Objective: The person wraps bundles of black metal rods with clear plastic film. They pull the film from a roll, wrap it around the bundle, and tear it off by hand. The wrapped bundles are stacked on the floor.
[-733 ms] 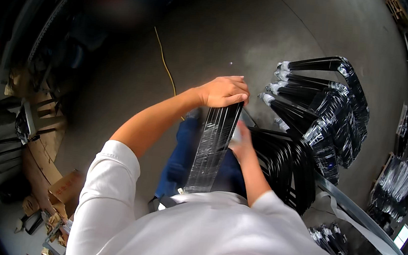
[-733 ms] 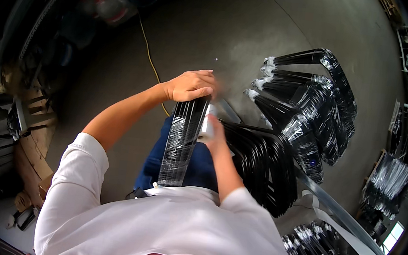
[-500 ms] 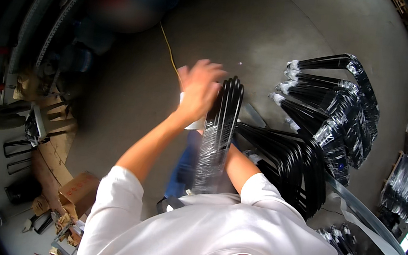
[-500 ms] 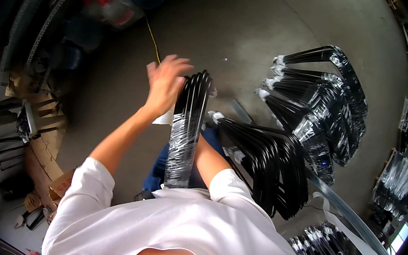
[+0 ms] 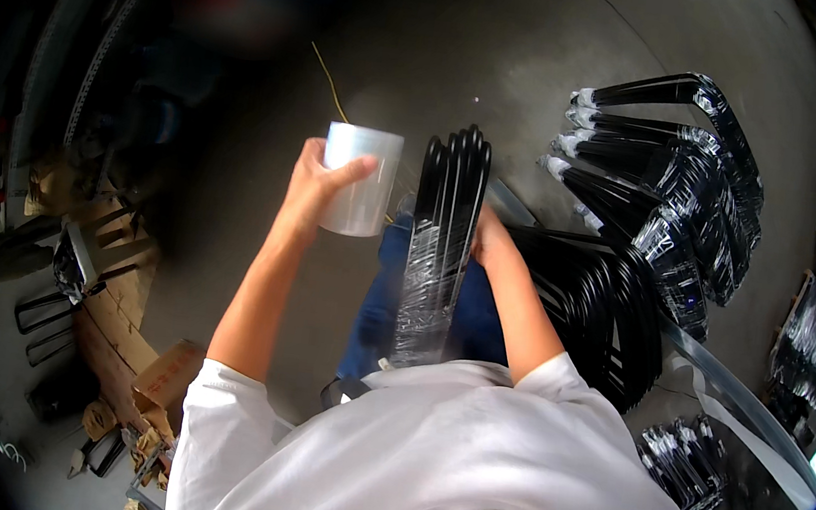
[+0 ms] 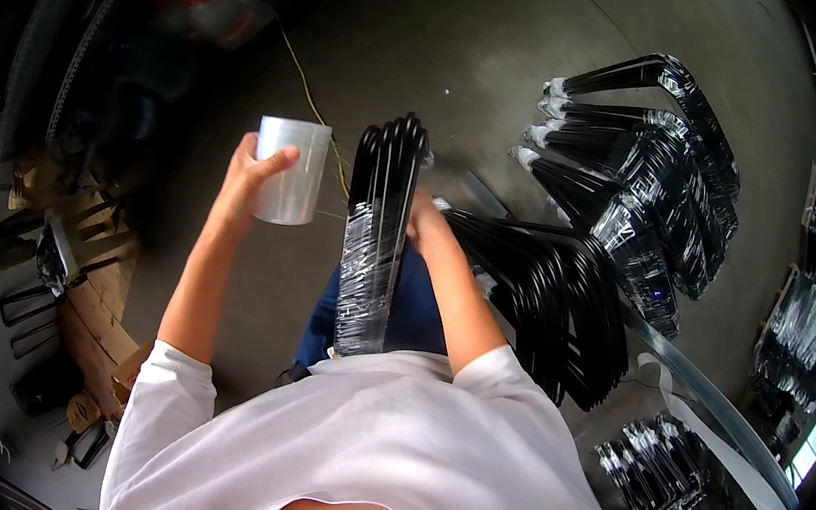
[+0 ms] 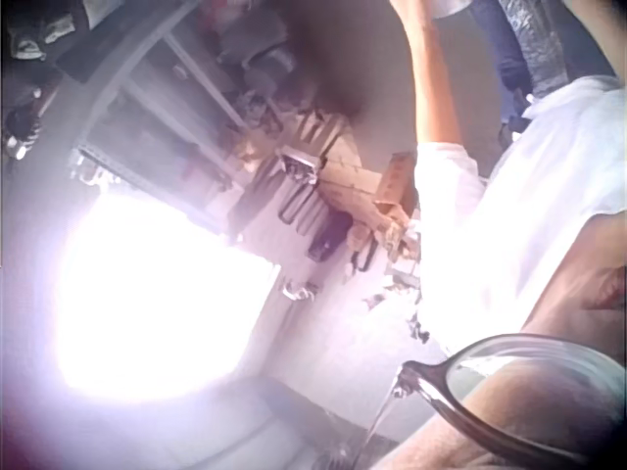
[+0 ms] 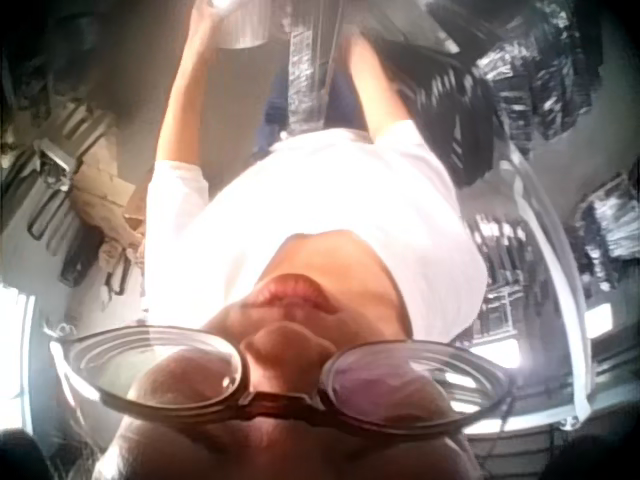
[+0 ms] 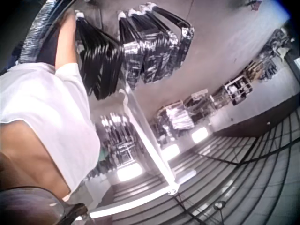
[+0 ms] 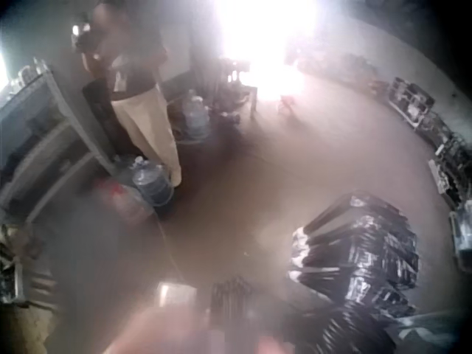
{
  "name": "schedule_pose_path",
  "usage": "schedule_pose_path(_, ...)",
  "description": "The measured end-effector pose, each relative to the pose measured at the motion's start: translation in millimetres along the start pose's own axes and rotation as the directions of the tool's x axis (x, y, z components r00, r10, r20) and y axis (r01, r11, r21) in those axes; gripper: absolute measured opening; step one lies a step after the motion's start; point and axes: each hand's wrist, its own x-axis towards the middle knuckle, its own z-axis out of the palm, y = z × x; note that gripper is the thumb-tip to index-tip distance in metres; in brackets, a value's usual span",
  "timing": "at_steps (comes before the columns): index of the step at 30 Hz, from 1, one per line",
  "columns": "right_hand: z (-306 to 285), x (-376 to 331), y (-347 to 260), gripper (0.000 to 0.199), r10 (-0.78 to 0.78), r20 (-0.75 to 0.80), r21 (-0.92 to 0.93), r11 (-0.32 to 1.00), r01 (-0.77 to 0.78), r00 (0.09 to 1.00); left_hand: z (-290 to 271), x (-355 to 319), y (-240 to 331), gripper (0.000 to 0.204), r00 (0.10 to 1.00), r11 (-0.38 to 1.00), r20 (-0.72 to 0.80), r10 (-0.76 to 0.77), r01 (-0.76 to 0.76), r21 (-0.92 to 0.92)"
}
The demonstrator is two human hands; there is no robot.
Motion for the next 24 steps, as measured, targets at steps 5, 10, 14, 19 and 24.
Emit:
schedule_pose_path(5, 52.2, -63.5, -56.4, 0.069, -0.479, -0.033, -0.154, 0.870, 0.469, 0.877, 39.4, -23.3, 29.8, 0.072, 0.974, 0.954, -0.006, 0.227, -0.221, 0.204)
schedule_pose_path(10, 70.2, -76.9, -77.1, 0.073, -0.581, -0.070, -0.147, 0.810, 0.568, 0.811, 53.1, -25.2, 39.3, 0.053, 0.933, 0.965, 0.282, 0.225, -0.253, 0.066)
schedule_pose_path(14, 50.5, -97.2, -81.9, 0.055, -0.477, -0.013, -0.039, 0.878, 0.476, 0.879, 84.1, 66.0, 28.0, 0.049, 0.842, 0.810, 0.265, 0.470, -0.530, 0.249)
schedule_pose_path(19, -24.1, -86.1, -79.4, 0.071, -0.376, -0.129, 0.161, 0.905, 0.394, 0.918, 138.4, 130.5, -27.2, 0.053, 0.540, 0.662, 0.818, 0.198, -0.689, 0.295)
schedule_pose_path(24, -102.3, -23.6, 15.7, 0.052, -0.087, -0.422, 0.348, 0.904, 0.250, 0.902, 119.7, 120.7, -22.8, 0.059, 0.553, 0.926, 0.817, 0.162, -0.371, 0.067)
